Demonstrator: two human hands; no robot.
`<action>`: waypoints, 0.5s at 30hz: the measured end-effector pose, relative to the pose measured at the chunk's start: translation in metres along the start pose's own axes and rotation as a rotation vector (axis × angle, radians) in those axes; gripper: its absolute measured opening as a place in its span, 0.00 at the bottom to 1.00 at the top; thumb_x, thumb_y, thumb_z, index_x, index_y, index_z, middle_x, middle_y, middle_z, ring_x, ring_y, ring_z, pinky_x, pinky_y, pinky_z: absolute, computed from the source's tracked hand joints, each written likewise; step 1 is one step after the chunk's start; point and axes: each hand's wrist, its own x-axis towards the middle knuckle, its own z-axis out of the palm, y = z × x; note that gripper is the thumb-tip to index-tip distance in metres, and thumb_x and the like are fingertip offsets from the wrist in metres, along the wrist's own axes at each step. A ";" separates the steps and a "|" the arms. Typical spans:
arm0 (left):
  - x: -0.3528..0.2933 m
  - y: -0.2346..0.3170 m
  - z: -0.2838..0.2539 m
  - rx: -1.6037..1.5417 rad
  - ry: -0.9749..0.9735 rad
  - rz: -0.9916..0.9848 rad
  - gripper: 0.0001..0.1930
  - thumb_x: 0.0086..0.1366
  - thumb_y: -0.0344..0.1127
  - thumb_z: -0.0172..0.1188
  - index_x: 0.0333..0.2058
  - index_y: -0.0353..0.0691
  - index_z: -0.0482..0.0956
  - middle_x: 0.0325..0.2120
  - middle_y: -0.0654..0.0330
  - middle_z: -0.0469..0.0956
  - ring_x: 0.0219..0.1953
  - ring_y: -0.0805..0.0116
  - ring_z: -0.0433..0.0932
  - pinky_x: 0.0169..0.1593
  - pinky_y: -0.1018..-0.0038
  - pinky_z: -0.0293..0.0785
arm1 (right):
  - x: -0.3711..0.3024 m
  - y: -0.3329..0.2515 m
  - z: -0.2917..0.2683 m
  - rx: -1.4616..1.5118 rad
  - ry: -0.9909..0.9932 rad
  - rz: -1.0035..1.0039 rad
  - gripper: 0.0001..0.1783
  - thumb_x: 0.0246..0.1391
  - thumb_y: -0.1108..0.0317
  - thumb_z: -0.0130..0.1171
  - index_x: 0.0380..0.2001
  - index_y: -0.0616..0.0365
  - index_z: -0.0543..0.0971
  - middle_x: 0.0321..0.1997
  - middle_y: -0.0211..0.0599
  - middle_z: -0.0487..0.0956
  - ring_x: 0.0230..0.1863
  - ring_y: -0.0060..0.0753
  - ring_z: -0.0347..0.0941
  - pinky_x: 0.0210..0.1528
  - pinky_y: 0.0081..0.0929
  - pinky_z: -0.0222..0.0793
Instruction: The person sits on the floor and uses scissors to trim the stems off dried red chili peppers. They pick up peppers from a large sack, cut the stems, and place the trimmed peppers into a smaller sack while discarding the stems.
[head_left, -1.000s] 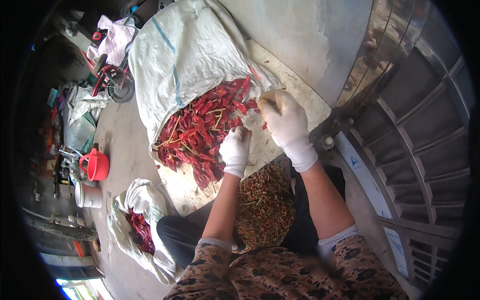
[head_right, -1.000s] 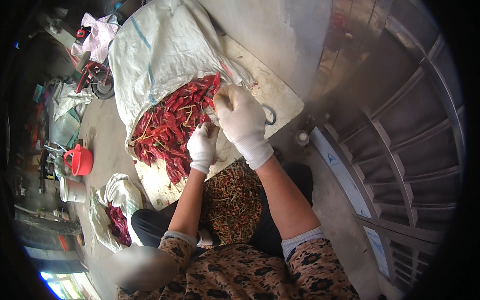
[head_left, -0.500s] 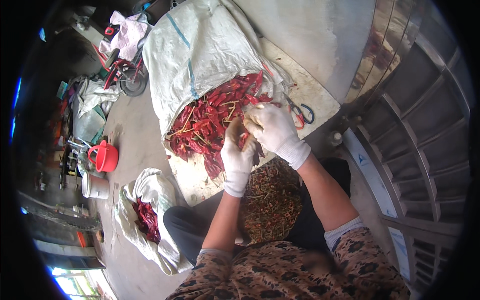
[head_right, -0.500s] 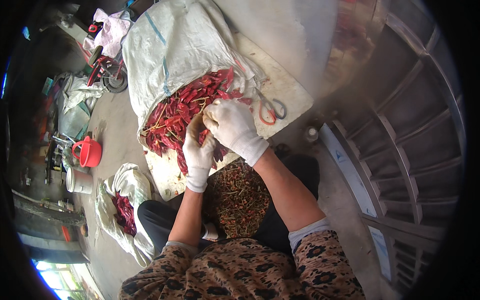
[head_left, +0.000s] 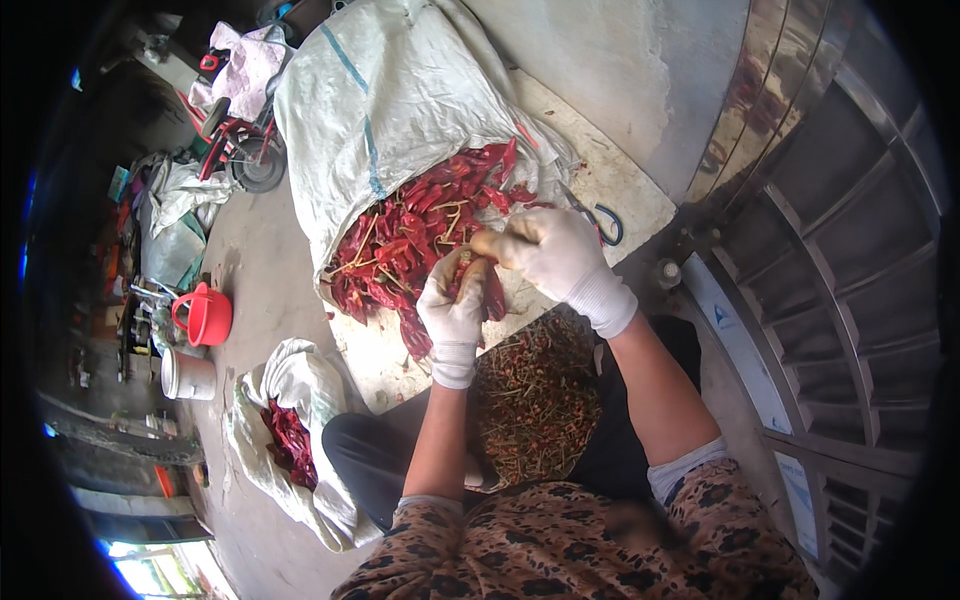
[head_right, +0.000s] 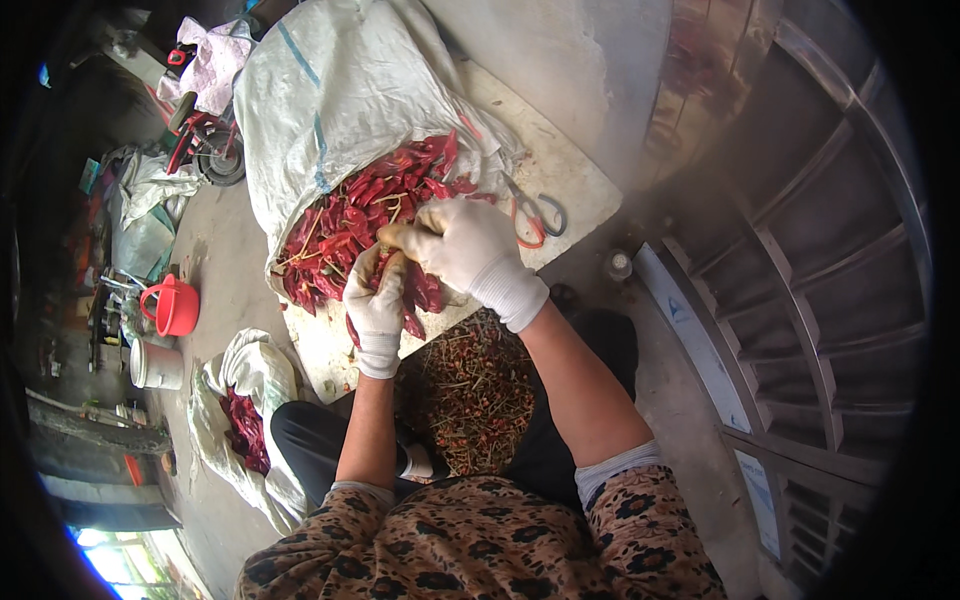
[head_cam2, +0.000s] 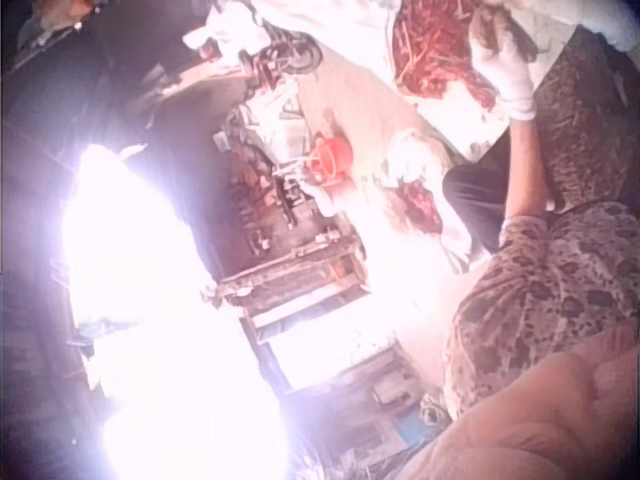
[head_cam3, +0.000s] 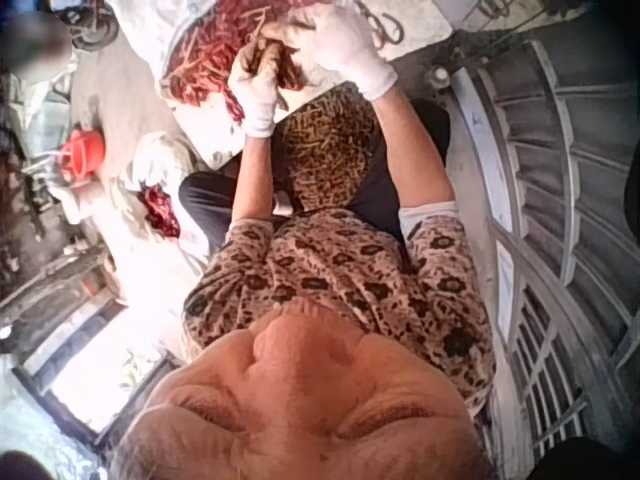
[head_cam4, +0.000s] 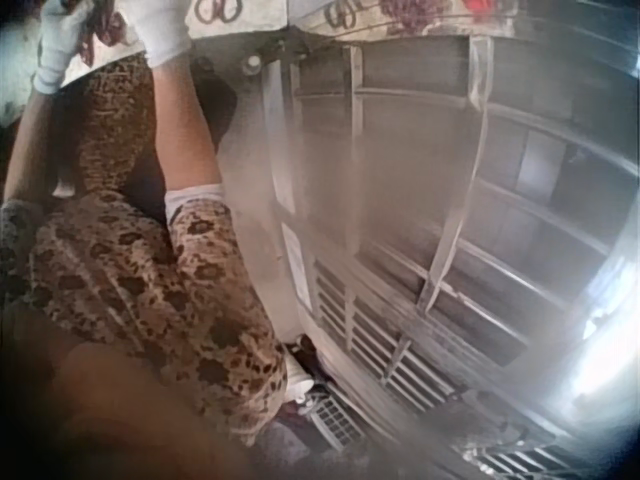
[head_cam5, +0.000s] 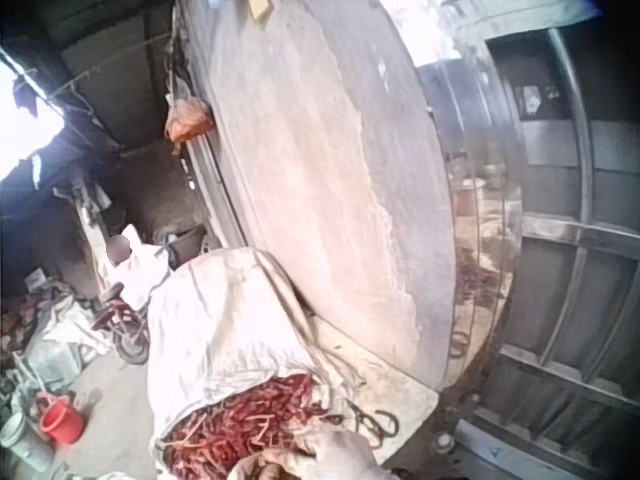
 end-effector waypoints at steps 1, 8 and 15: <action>0.001 -0.001 0.001 -0.022 0.007 0.049 0.20 0.71 0.25 0.63 0.59 0.27 0.75 0.48 0.56 0.83 0.46 0.75 0.81 0.53 0.77 0.78 | 0.000 -0.003 -0.001 -0.083 0.100 -0.097 0.25 0.60 0.42 0.68 0.27 0.55 0.84 0.27 0.39 0.83 0.25 0.39 0.79 0.31 0.40 0.73; -0.009 0.005 0.002 0.079 0.002 -0.077 0.19 0.67 0.24 0.65 0.56 0.29 0.80 0.48 0.58 0.84 0.48 0.76 0.80 0.55 0.77 0.75 | 0.034 0.041 -0.051 -0.330 0.391 0.018 0.15 0.66 0.53 0.59 0.41 0.50 0.85 0.36 0.41 0.87 0.38 0.43 0.85 0.42 0.46 0.79; -0.038 0.011 0.003 -0.041 -0.040 -0.199 0.16 0.65 0.25 0.68 0.51 0.30 0.83 0.42 0.61 0.84 0.43 0.78 0.78 0.51 0.79 0.75 | 0.071 0.168 -0.004 -0.794 -0.029 0.248 0.19 0.60 0.55 0.61 0.49 0.55 0.82 0.46 0.52 0.86 0.49 0.57 0.83 0.52 0.48 0.78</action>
